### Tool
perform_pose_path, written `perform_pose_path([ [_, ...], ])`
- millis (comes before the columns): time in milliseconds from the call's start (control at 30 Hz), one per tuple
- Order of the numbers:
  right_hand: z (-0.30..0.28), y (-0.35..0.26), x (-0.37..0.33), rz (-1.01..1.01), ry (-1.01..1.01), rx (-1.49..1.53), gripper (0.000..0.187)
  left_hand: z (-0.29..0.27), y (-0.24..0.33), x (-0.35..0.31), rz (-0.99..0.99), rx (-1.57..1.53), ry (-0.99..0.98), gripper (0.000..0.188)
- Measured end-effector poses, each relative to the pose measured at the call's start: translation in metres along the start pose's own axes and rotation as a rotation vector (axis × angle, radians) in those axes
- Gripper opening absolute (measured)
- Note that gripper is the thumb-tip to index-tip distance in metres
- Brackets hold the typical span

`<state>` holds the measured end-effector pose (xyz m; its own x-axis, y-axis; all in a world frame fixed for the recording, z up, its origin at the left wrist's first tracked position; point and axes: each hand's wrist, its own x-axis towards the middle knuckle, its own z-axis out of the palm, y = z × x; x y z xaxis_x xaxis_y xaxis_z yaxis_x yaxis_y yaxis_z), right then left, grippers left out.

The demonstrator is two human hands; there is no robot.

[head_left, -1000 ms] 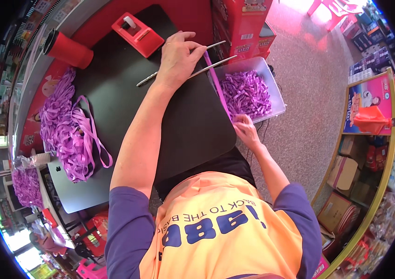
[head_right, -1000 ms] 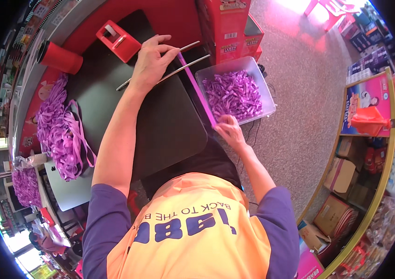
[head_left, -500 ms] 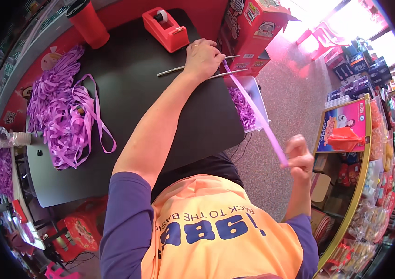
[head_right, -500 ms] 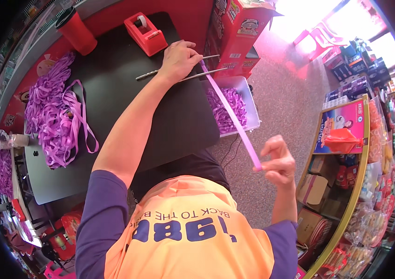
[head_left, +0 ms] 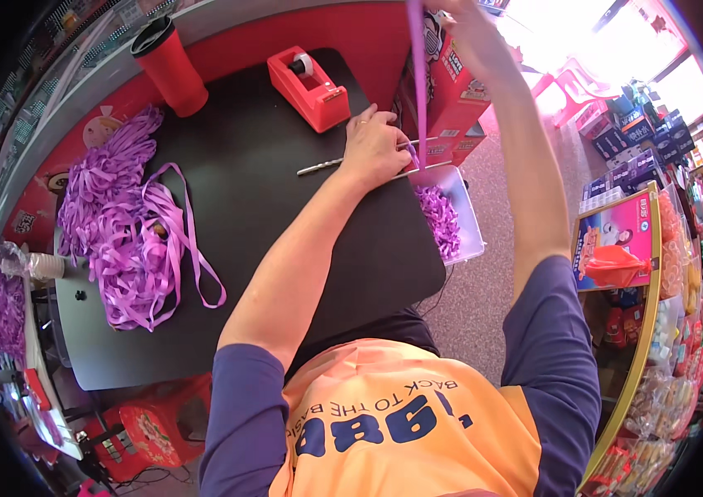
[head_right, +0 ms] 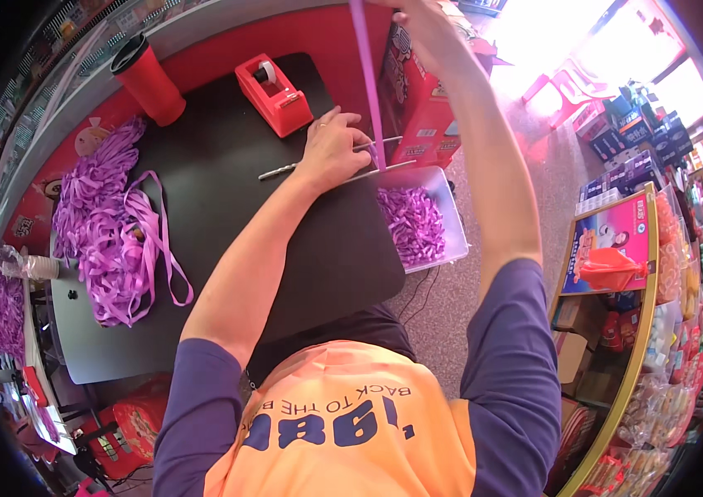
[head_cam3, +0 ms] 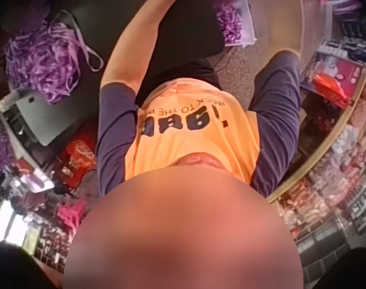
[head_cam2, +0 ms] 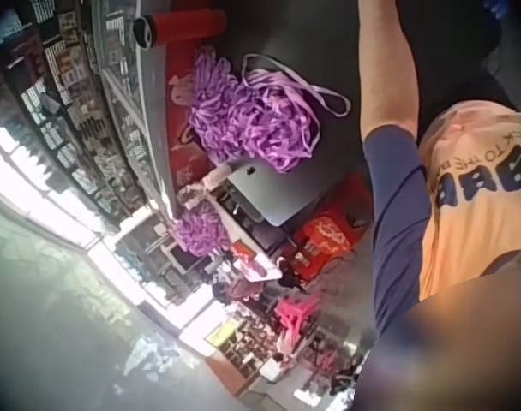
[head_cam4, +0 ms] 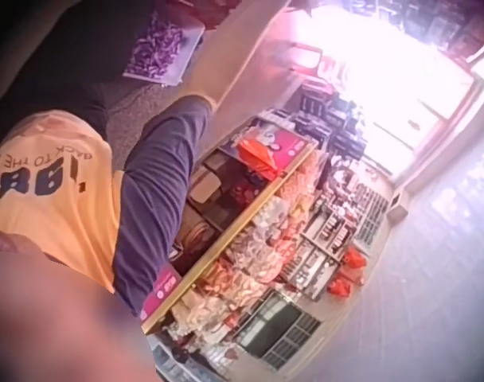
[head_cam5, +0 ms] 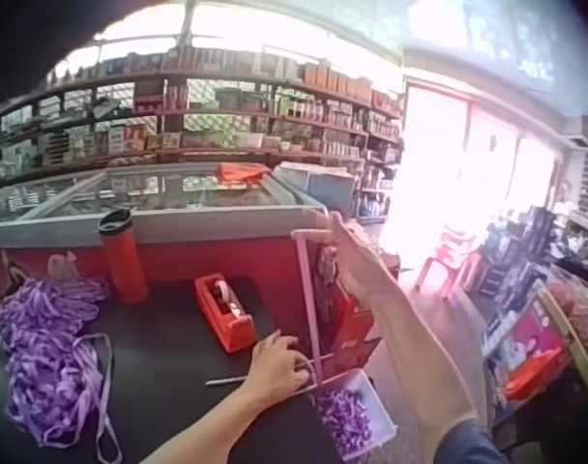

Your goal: Tie purple ribbons onto metal display rods at a retail counter.

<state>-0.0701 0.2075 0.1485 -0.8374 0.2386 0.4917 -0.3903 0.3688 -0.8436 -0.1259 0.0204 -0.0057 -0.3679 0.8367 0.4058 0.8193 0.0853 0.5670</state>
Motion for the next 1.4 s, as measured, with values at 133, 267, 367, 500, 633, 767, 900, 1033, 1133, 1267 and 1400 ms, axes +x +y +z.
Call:
perform_pose_path([
  [133,0.019,0.074,0.025,0.241,0.134,-0.035,0.064,0.001,0.004,-0.001,-0.022,-0.006,0.036,0.018],
  [267,0.021,0.150,0.025,0.366,0.048,0.064,0.067,0.001,0.006,0.000,-0.038,0.011,0.039,0.017],
  [367,0.022,0.200,0.014,0.422,0.044,0.197,0.067,0.003,0.007,0.000,-0.043,-0.004,0.080,0.016],
  [500,0.026,0.246,-0.004,0.545,0.032,0.288,0.069,0.003,0.007,0.002,-0.084,-0.070,0.106,0.014],
  [633,0.042,0.266,-0.050,0.766,0.023,0.214,0.061,0.002,0.009,0.003,-0.070,-0.098,0.158,0.014],
  [767,0.068,0.262,-0.169,0.487,-0.092,0.480,0.034,0.000,0.012,0.001,-0.041,-0.083,0.162,0.014],
  [900,0.078,0.227,-0.278,0.254,0.011,-0.318,0.037,-0.001,0.011,0.001,-0.029,-0.065,0.146,0.016],
  [1033,0.071,0.143,-0.352,0.530,0.110,-0.103,0.039,0.000,0.008,0.002,-0.037,-0.060,0.099,0.016],
  [1133,0.076,0.087,-0.368,0.472,0.174,-0.110,0.043,0.000,0.007,0.003,-0.015,-0.077,0.130,0.016],
  [1267,0.083,0.043,-0.361,0.410,0.239,-0.100,0.054,-0.002,0.006,0.002,-0.040,-0.052,0.050,0.021],
  [1400,0.088,0.017,-0.344,0.326,0.256,-0.101,0.061,-0.004,0.007,0.001,-0.046,-0.060,0.036,0.022],
])
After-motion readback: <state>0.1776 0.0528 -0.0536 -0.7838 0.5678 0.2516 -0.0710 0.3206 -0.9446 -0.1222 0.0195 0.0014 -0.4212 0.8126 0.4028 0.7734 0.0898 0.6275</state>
